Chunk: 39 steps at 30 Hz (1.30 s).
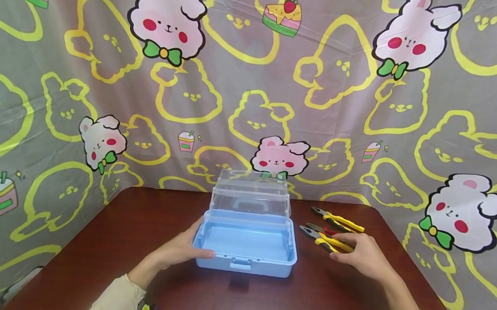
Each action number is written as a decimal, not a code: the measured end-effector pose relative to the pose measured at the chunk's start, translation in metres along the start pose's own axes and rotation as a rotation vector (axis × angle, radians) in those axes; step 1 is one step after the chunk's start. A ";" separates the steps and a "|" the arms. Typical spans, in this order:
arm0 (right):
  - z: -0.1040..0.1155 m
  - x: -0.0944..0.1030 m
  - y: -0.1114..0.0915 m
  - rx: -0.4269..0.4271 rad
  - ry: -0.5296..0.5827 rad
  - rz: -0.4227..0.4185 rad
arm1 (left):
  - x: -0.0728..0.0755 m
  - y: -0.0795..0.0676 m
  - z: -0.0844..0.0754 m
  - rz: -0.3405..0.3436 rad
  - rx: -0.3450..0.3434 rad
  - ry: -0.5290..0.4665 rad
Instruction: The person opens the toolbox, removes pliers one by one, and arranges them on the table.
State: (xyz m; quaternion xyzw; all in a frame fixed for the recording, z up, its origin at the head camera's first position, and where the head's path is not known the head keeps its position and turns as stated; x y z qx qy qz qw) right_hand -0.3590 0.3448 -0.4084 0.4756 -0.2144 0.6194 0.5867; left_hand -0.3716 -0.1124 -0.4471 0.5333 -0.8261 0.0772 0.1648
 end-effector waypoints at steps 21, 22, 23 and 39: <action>-0.046 -0.034 -0.007 -0.119 -0.019 0.100 | -0.002 -0.002 0.003 0.000 -0.003 -0.006; -0.046 -0.037 -0.006 -0.108 -0.024 0.101 | -0.001 -0.001 0.002 0.000 -0.005 -0.009; -0.045 -0.039 -0.006 -0.097 -0.031 0.103 | -0.001 -0.001 0.002 0.000 -0.007 -0.009; -0.043 -0.046 -0.004 -0.072 -0.028 0.078 | 0.001 0.001 0.004 -0.015 -0.009 0.008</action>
Point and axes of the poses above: each hand's wrist, its own y-axis towards the middle knuckle, its own x-axis out of the back of the hand, z = x × y, the point moved 8 cm from there along y, towards the middle knuckle, and after that the axes turned 4 degrees about -y, right-handed, at the moved point
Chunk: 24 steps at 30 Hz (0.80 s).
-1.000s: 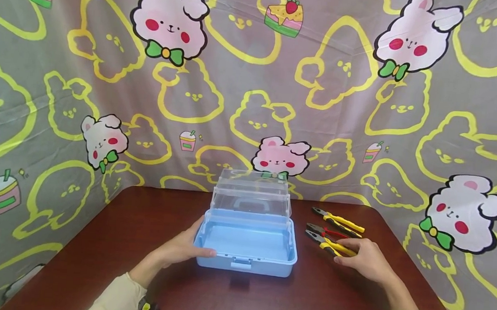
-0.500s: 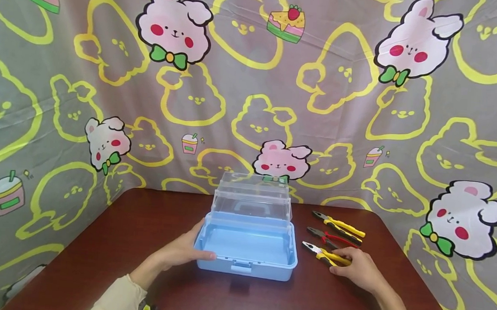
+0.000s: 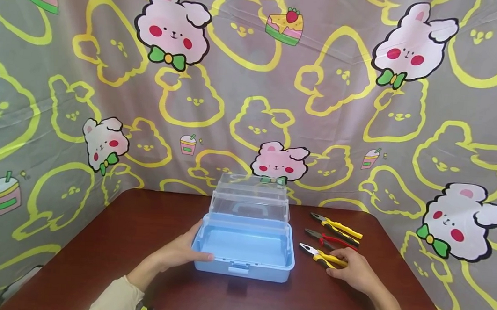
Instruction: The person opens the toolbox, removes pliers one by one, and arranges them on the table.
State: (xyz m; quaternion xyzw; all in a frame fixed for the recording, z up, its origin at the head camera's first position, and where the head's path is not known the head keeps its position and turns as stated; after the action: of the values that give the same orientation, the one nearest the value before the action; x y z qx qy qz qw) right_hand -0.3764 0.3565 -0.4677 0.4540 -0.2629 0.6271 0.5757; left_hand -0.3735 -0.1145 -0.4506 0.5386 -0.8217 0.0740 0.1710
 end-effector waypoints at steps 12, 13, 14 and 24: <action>0.010 0.005 0.003 0.003 -0.043 0.077 | 0.000 -0.001 -0.008 -0.002 0.001 0.011; 0.012 0.006 0.003 0.013 -0.051 0.083 | 0.000 0.000 -0.008 0.002 0.005 0.010; 0.014 0.008 0.003 0.023 -0.058 0.088 | 0.000 0.000 -0.008 0.004 0.008 0.012; 0.038 0.013 0.009 0.126 -0.130 0.017 | 0.009 -0.003 -0.006 -0.039 0.052 0.088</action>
State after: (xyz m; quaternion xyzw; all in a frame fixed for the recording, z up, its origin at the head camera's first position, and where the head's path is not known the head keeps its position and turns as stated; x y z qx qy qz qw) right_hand -0.3739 0.3282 -0.4374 0.5268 -0.2638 0.6165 0.5223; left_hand -0.3729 -0.1215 -0.4424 0.5551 -0.8005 0.1157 0.1941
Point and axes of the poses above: each hand's wrist, its own y-axis towards the middle knuckle, its own x-axis out of the back of the hand, z = x × y, the point moved 8 cm from there along y, towards the middle knuckle, and after that the axes turned 4 degrees about -y, right-handed, at the moved point
